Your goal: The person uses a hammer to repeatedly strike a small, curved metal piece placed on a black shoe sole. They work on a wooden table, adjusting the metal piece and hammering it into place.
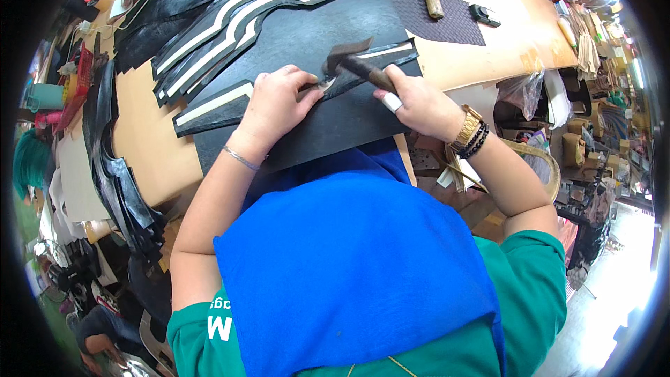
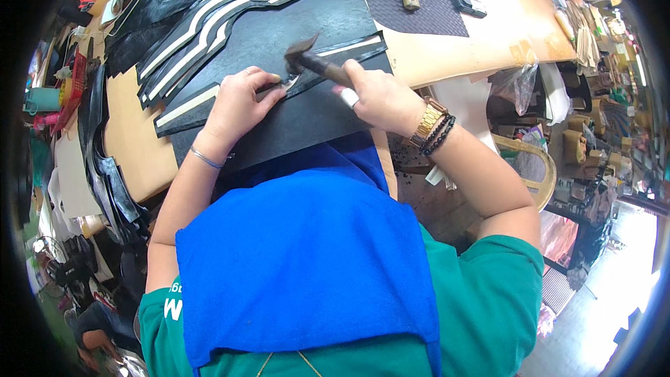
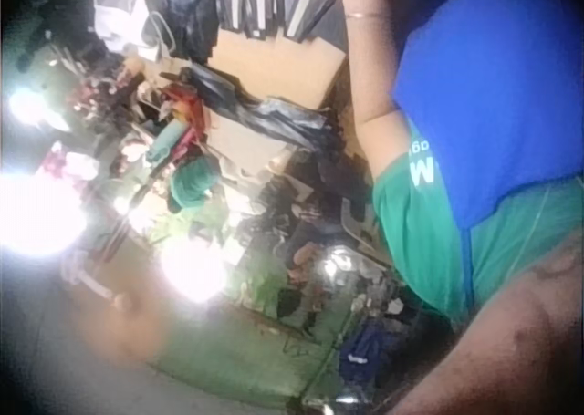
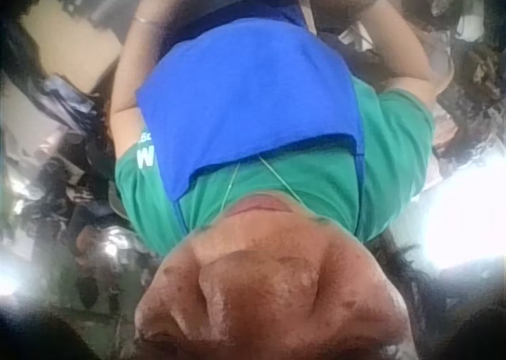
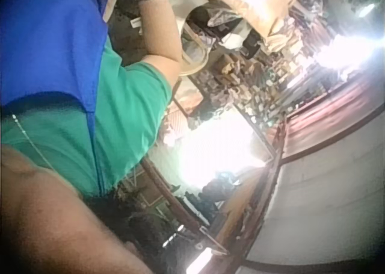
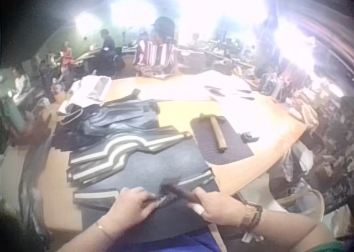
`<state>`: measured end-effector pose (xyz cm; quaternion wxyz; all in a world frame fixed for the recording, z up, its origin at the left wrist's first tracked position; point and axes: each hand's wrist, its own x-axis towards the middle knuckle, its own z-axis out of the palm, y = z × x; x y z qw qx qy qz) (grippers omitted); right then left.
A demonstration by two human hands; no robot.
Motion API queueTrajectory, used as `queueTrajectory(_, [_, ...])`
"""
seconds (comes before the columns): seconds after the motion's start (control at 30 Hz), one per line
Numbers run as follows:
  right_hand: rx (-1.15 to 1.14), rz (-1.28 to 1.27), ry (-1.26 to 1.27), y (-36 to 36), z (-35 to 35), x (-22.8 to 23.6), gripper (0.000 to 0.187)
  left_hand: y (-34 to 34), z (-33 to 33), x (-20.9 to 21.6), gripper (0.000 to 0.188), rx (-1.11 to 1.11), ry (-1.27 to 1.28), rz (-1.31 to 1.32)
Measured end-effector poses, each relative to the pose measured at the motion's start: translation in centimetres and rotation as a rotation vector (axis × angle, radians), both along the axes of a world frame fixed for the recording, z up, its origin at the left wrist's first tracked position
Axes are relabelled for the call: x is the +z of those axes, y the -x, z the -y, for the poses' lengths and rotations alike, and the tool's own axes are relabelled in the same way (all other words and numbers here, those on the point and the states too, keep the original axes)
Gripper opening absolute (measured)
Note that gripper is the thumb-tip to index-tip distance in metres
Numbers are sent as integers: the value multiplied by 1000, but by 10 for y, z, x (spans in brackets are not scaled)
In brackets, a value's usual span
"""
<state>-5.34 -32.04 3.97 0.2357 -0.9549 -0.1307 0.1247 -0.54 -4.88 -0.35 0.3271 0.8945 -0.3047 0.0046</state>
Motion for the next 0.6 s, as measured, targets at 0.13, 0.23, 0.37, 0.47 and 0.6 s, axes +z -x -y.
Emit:
queueTrajectory(0.13, [10, -79, 56, -5, -3, 17, 34, -3, -16, -1, 16, -25, -31, -109])
queueTrajectory(0.23, [20, -6, 1, -1, -9, 19, 34, 5, -19, -4, 17, -99, -165, 283])
queueTrajectory(0.37, [41, 29, 40, 5, -15, 19, 33, 12, -20, -2, 15, -95, -286, 350])
queueTrajectory(0.47, [21, 97, -70, 4, -10, 11, 33, -1, -34, 8, 17, -123, -222, 129])
queueTrajectory(0.6, [-35, -94, 78, -1, -17, 23, 33, -4, -37, 8, 17, -79, -149, 46])
